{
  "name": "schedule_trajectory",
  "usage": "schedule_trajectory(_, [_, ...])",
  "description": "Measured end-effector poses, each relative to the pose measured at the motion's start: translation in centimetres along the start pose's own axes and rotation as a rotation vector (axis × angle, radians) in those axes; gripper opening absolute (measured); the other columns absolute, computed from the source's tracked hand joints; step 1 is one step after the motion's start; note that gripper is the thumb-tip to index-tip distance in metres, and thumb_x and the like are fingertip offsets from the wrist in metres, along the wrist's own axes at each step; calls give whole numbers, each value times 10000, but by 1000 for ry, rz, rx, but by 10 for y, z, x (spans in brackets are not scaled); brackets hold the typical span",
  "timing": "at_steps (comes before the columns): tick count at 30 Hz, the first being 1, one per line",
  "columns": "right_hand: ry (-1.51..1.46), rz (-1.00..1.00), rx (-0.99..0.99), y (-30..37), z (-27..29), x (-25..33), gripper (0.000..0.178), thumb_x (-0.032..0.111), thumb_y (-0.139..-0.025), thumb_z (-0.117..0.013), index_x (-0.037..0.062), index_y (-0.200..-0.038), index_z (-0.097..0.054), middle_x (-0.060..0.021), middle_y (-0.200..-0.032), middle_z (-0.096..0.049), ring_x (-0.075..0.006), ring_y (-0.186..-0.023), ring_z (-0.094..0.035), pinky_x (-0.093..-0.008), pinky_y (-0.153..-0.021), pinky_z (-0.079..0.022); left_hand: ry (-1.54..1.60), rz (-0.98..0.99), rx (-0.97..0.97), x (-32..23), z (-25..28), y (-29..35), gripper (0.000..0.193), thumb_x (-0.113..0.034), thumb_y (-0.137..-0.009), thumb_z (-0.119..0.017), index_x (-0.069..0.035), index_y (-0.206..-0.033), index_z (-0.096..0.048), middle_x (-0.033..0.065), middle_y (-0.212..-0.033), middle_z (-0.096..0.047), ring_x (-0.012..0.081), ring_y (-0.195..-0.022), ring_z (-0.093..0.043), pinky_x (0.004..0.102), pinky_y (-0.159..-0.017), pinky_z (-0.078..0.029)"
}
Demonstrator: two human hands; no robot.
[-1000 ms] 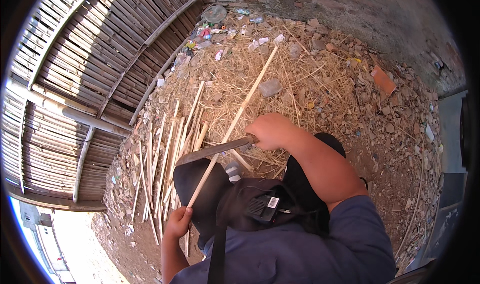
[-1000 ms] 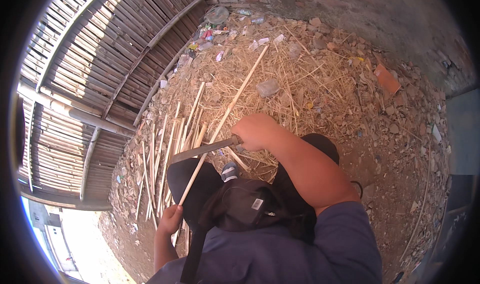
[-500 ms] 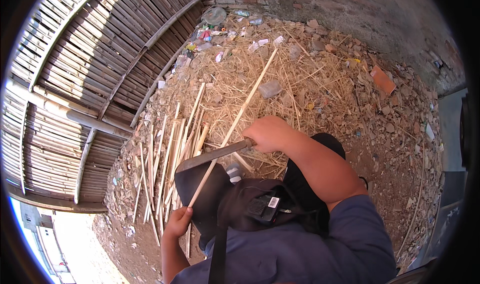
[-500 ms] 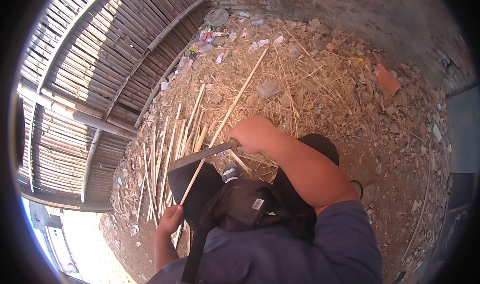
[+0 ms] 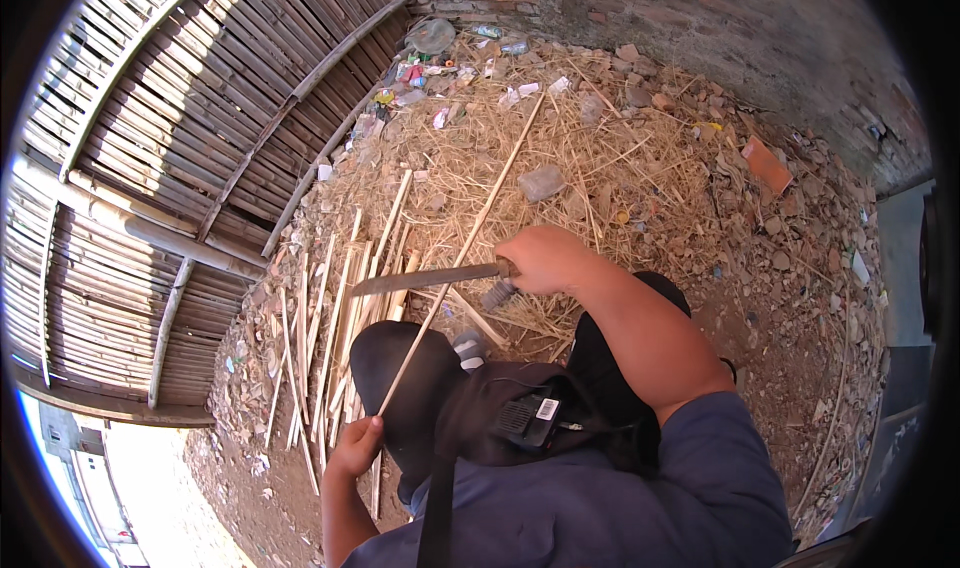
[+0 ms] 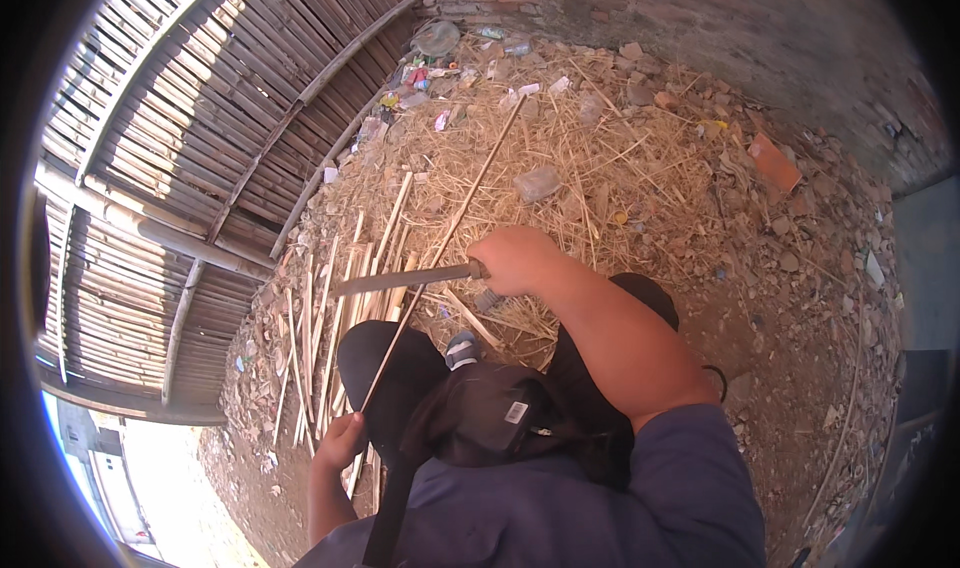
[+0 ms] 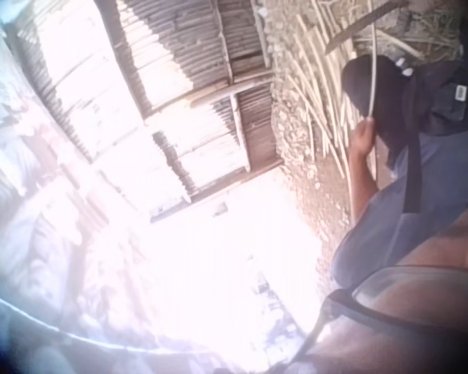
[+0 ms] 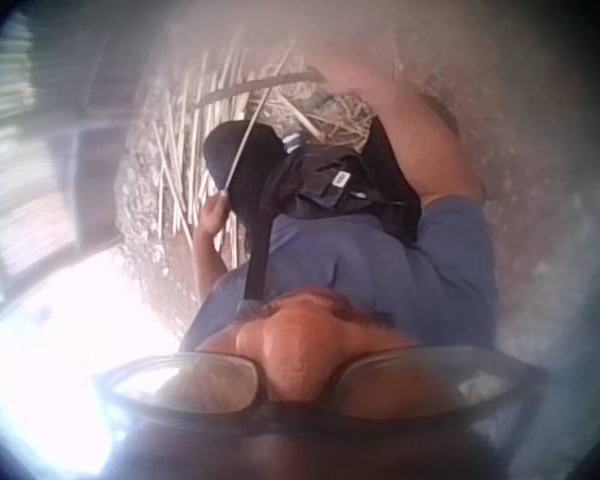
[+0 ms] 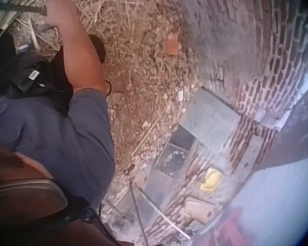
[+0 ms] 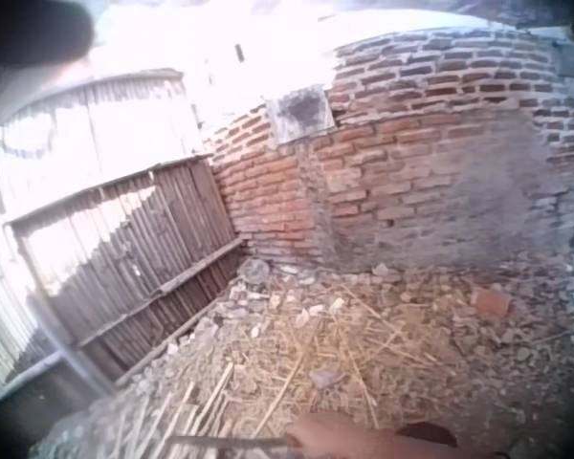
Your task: The person sits on the ground and uses a machete to split long bamboo poles into thin strips. They hold the pole with one hand and repeatedly strike it with the machete to separate the fibers.
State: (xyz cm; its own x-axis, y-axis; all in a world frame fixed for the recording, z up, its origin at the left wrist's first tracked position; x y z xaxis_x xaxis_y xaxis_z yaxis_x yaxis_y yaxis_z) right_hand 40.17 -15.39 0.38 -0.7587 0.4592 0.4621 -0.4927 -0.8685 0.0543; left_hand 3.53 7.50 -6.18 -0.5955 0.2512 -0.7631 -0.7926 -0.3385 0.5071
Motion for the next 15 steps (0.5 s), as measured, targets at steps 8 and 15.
schedule_trajectory(8, [-225, -193, -150, -8, 32, -78, 302, 314, -799, -770, 66, -943, -677, -148, -846, -691, -358, -857, -687, -449, -754, -532, -13, 16, -55, 3, 3, 3, 554, -527, -1049, -493, -61, -759, -566, -51, -650, -476, 74, -601, -400, 280, -532, -325])
schedule_trajectory(15, [-56, 9, -31, -1, 2, -4, 302, 320, -800, -778, 61, -912, -670, -149, -812, -688, -361, -825, -685, -454, -731, -528, -89, 37, -57, -2, 3, 4, 562, -508, -1051, -499, -32, -763, -577, -40, -661, -512, 84, -643, -451, 291, -571, -369])
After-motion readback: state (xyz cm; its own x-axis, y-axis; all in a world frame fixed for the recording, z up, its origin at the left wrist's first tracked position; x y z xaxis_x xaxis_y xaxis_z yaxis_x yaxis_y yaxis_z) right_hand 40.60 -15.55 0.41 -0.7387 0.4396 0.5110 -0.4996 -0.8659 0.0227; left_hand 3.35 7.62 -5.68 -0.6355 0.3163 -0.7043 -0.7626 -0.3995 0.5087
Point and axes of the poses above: each hand's wrist, its own y-axis away from the middle knuckle, its own z-axis out of the back of the hand, x = y × z, the point moved 9 cm from there along -y, towards the middle knuckle
